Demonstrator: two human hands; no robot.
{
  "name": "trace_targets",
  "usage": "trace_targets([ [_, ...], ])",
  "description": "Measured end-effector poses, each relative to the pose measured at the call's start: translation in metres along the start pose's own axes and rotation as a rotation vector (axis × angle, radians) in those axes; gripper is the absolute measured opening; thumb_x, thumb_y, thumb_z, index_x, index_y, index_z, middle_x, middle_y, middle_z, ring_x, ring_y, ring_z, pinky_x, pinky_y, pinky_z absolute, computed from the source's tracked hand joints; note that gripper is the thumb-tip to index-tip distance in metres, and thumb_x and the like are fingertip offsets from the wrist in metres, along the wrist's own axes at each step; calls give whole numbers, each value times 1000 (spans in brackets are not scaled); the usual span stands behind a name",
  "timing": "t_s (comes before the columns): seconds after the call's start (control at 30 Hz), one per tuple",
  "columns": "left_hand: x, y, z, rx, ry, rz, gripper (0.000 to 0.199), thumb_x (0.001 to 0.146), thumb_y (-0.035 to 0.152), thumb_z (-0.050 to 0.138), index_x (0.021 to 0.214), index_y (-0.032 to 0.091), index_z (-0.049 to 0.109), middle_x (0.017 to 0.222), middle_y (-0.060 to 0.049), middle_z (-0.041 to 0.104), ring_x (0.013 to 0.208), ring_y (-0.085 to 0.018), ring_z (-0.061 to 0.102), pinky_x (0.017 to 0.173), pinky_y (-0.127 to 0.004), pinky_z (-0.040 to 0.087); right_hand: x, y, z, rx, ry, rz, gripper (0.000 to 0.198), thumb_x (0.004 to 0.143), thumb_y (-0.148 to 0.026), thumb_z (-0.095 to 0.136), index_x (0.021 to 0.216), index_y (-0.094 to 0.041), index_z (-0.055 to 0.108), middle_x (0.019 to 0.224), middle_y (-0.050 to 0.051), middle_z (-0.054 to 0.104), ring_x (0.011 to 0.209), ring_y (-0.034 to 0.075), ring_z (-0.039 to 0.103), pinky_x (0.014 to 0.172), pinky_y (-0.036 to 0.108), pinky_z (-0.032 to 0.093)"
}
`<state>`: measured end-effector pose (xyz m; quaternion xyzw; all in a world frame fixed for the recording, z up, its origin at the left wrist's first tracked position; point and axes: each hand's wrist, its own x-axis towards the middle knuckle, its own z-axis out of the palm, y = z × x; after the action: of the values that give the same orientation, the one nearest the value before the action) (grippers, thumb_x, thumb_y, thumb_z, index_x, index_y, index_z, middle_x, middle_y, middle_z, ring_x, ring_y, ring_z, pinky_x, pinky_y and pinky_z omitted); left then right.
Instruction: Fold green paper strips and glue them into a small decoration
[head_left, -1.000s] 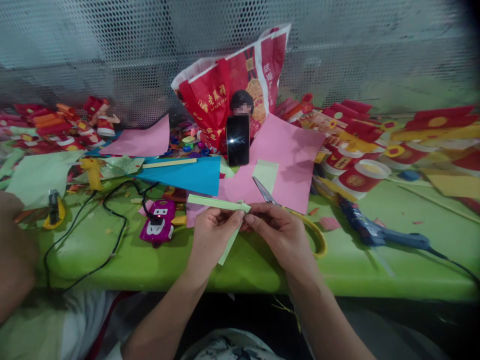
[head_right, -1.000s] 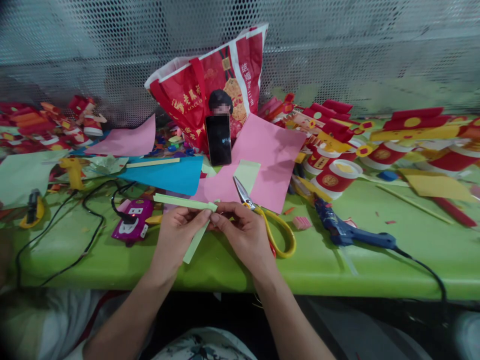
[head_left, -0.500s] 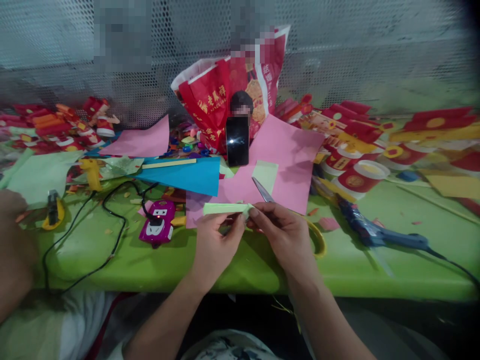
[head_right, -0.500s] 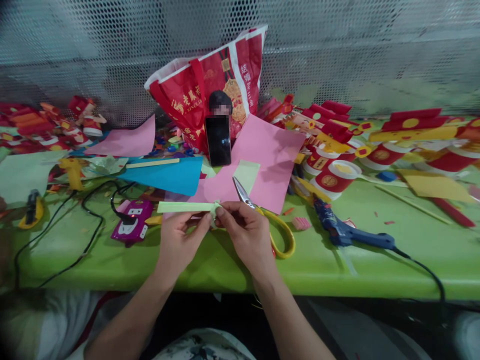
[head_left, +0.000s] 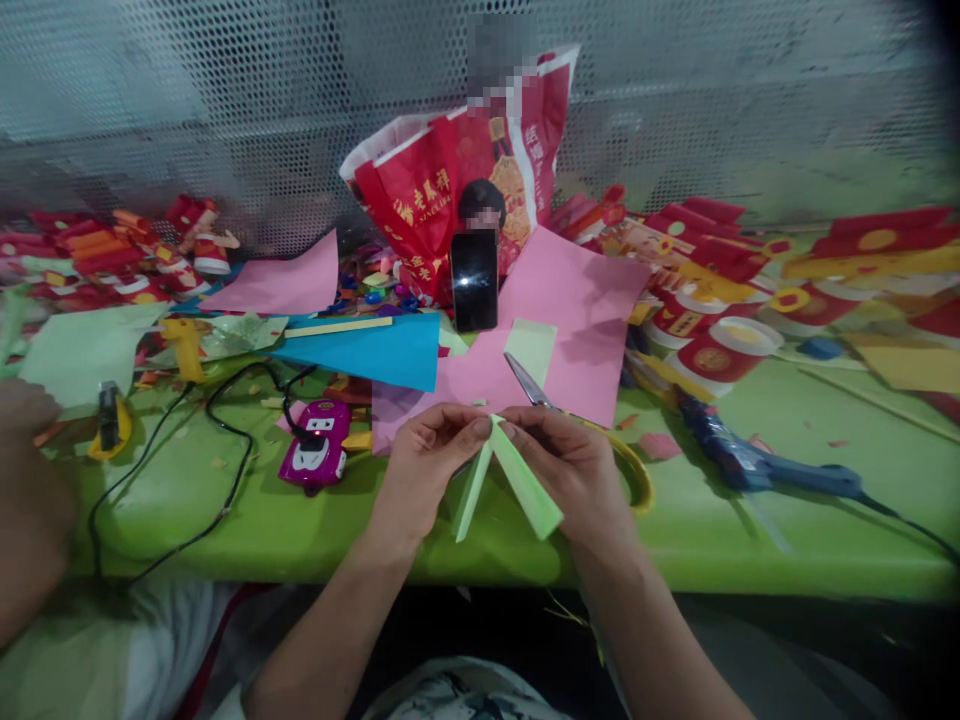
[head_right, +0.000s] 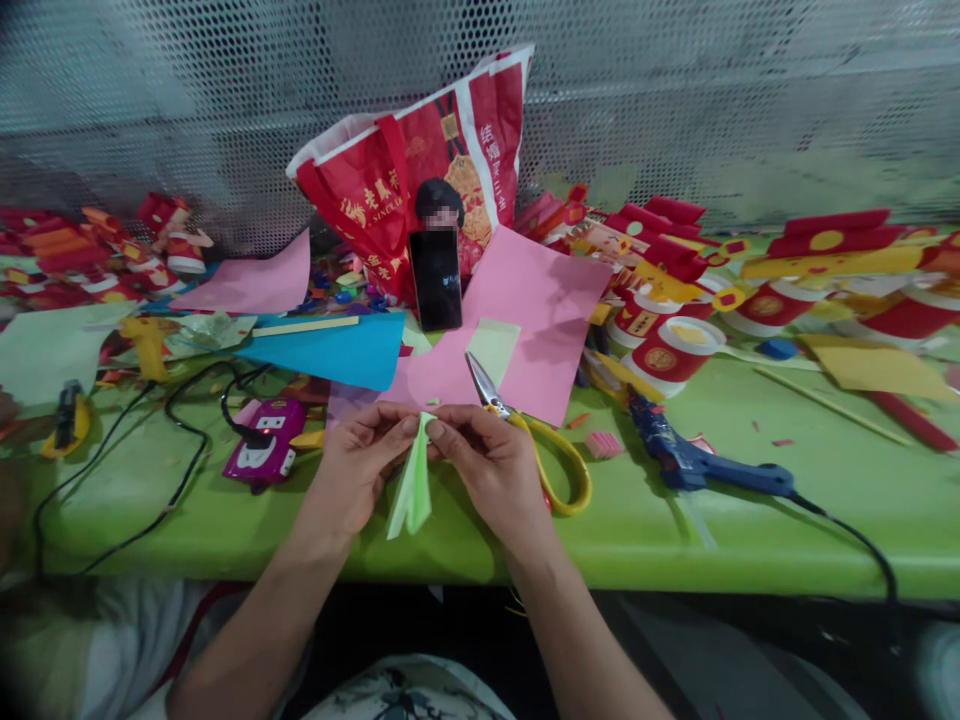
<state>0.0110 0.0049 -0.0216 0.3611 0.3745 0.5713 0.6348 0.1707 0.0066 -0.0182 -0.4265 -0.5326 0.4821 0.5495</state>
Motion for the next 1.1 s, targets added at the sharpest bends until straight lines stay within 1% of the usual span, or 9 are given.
trace_targets([
  [0.17, -1, 1, 2, 5, -5, 41, 25, 79, 37, 94, 93, 19, 84, 89, -4, 81, 85, -17, 76, 84, -29, 63, -1, -2, 2, -28, 10, -19, 24, 83, -47, 88, 91, -25, 84, 82, 3, 80, 73, 21, 75, 67, 33, 65],
  [0.3, -1, 2, 2, 6, -20, 71, 19, 82, 36, 91, 94, 21, 85, 92, -4, 83, 88, -18, 77, 87, -29, 63, 0, -2, 4, 5, 26, -25, 20, 83, -44, 88, 89, -25, 83, 77, 1, 78, 70, 19, 74, 69, 33, 67],
  [0.43, -3, 2, 2, 99, -21, 127, 19, 88, 36, 85, 102, 23, 86, 105, -6, 84, 100, -21, 78, 90, -30, 62, -1, -3, 5, -24, 26, -40, 25, 83, -47, 87, 88, -24, 80, 77, 1, 78, 67, 18, 73, 64, 31, 65],
  [0.57, -5, 0, 0, 150, -19, 106, 23, 89, 29, 81, 111, 23, 86, 115, -7, 84, 108, -26, 77, 92, -34, 62, -1, -4, 5, -79, 42, -21, 27, 88, -48, 82, 92, -22, 77, 79, 3, 79, 64, 16, 72, 60, 29, 64],
  [0.67, -5, -1, 0, 133, -56, 123, 29, 85, 28, 85, 113, 23, 85, 113, -7, 85, 108, -26, 78, 92, -36, 63, -1, -3, 5, -87, 64, -18, 26, 89, -46, 81, 94, -21, 77, 78, 3, 79, 62, 16, 72, 59, 29, 64],
  [0.73, -4, -1, 0, 134, -41, 147, 29, 86, 32, 87, 113, 23, 85, 111, -8, 85, 105, -26, 79, 92, -36, 64, -1, -2, 5, -77, 62, -20, 25, 87, -44, 83, 94, -21, 79, 77, 3, 78, 63, 17, 72, 59, 28, 64],
  [0.87, -3, 0, 3, 155, 9, 155, 21, 90, 36, 84, 105, 22, 86, 105, -7, 86, 99, -23, 80, 89, -35, 65, -2, -1, 6, -32, 32, -20, 24, 83, -41, 88, 96, -22, 81, 79, 2, 78, 64, 16, 72, 58, 26, 63],
  [0.97, -3, 0, 4, 140, 31, 124, 20, 89, 36, 85, 103, 21, 86, 102, -7, 86, 96, -23, 80, 88, -36, 65, -3, 0, 7, -22, 21, -30, 27, 82, -40, 90, 100, -22, 82, 84, 3, 79, 67, 16, 71, 58, 26, 63],
  [1.1, -3, -1, 4, 99, 54, 122, 20, 87, 37, 88, 100, 22, 87, 101, -7, 86, 94, -24, 81, 87, -36, 65, -3, 1, 7, -27, 19, -41, 24, 83, -37, 89, 100, -22, 82, 84, 3, 78, 69, 15, 71, 60, 26, 62],
])
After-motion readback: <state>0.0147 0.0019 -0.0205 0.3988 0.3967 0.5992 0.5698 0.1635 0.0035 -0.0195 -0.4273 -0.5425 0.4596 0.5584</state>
